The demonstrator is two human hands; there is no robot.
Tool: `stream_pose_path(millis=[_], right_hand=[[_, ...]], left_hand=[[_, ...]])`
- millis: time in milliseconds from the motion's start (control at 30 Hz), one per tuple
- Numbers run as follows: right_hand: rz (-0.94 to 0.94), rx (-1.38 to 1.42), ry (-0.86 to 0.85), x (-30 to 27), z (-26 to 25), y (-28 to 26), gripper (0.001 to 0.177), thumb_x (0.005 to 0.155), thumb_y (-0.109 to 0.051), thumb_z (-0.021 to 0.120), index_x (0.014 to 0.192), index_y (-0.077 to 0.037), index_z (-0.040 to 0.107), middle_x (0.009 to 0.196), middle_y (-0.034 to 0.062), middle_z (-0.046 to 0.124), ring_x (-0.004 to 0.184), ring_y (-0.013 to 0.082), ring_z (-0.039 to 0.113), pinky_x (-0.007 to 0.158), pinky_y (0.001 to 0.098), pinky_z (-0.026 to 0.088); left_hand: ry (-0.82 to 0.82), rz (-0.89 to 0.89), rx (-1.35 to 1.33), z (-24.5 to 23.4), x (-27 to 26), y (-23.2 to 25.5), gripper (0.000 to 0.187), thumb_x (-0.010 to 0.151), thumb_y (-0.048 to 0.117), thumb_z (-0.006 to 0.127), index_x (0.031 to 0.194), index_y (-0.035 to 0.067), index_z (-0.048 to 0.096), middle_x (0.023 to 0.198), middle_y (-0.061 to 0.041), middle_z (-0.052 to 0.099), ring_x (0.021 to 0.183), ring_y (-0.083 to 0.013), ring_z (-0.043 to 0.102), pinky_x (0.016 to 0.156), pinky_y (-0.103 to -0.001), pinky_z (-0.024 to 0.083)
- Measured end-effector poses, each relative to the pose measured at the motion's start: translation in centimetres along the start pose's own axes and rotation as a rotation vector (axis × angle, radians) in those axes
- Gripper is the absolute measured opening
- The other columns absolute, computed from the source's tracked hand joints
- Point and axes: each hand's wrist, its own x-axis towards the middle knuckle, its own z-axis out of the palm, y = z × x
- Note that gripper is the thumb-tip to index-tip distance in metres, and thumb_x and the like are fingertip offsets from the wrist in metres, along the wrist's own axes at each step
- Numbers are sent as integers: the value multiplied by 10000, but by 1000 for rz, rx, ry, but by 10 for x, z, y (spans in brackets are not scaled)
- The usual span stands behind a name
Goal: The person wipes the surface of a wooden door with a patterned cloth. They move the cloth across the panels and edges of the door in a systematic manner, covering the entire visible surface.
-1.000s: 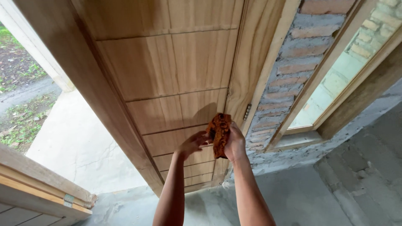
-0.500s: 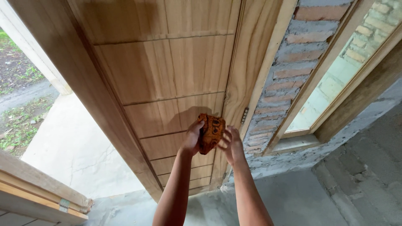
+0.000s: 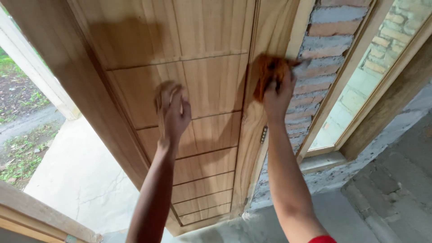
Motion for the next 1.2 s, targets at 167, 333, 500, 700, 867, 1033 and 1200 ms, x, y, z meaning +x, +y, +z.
stream_pose_path(millis=[167, 333, 500, 700, 867, 1033, 1200], right_hand=[[-394, -576, -131, 37, 46, -18, 684, 1107, -440, 587, 1593, -100, 247, 1555, 264, 319, 1351, 487, 424, 1106, 558, 428], [-564, -462, -140, -25, 38, 30, 668, 913, 2, 678, 1539, -65, 457, 1449, 214, 454, 1320, 454, 441, 1105, 553, 366], [-552, -435, -264, -62, 12, 61, 818, 794, 95, 539, 1576, -124, 441, 1460, 163, 461, 1263, 398, 461, 1080, 490, 372], [-689, -301, -73, 49, 46, 12, 634, 882, 15, 623, 1501, -32, 493, 1394, 227, 553, 1258, 457, 537, 1100, 525, 400], [-759, -376, -119, 77, 50, -37, 451, 893, 27, 701, 1336, -41, 649, 1330, 203, 494, 1181, 436, 546, 980, 561, 458], [-435, -265, -138, -26, 32, 17, 400, 1006, -193, 691, 1376, -72, 597, 1327, 192, 477, 1217, 391, 515, 1048, 532, 392], [-492, -412, -256, -76, 5, 52, 449, 934, -100, 663, 1381, -107, 618, 1257, 206, 492, 1160, 440, 532, 938, 526, 445]], left_hand=[[-184, 169, 415, 12, 50, 3, 499, 874, 143, 638, 1365, 57, 618, 1475, -148, 463, 1391, -325, 381, 1168, -481, 264], [-87, 205, 462, 48, 31, -15, 552, 849, 194, 637, 1392, 98, 608, 1434, -101, 511, 1398, -282, 409, 1183, -490, 207], [-15, 170, 429, 61, 32, -16, 654, 724, 153, 625, 1376, 98, 605, 1327, -73, 543, 1309, -259, 470, 1121, -478, 272], [47, 103, 438, 65, 35, -8, 606, 698, 152, 614, 1303, 130, 613, 1253, -44, 556, 1264, -253, 483, 1023, -449, 284], [47, 82, 418, 62, 37, -5, 620, 684, 143, 607, 1304, 135, 614, 1239, -38, 554, 1250, -245, 480, 977, -425, 283], [44, 98, 422, 59, 38, -6, 616, 689, 131, 601, 1304, 134, 621, 1236, -43, 556, 1240, -249, 488, 941, -421, 297], [67, 107, 429, 62, 38, -4, 621, 668, 144, 604, 1288, 140, 619, 1239, -45, 530, 1238, -252, 475, 912, -416, 304]])
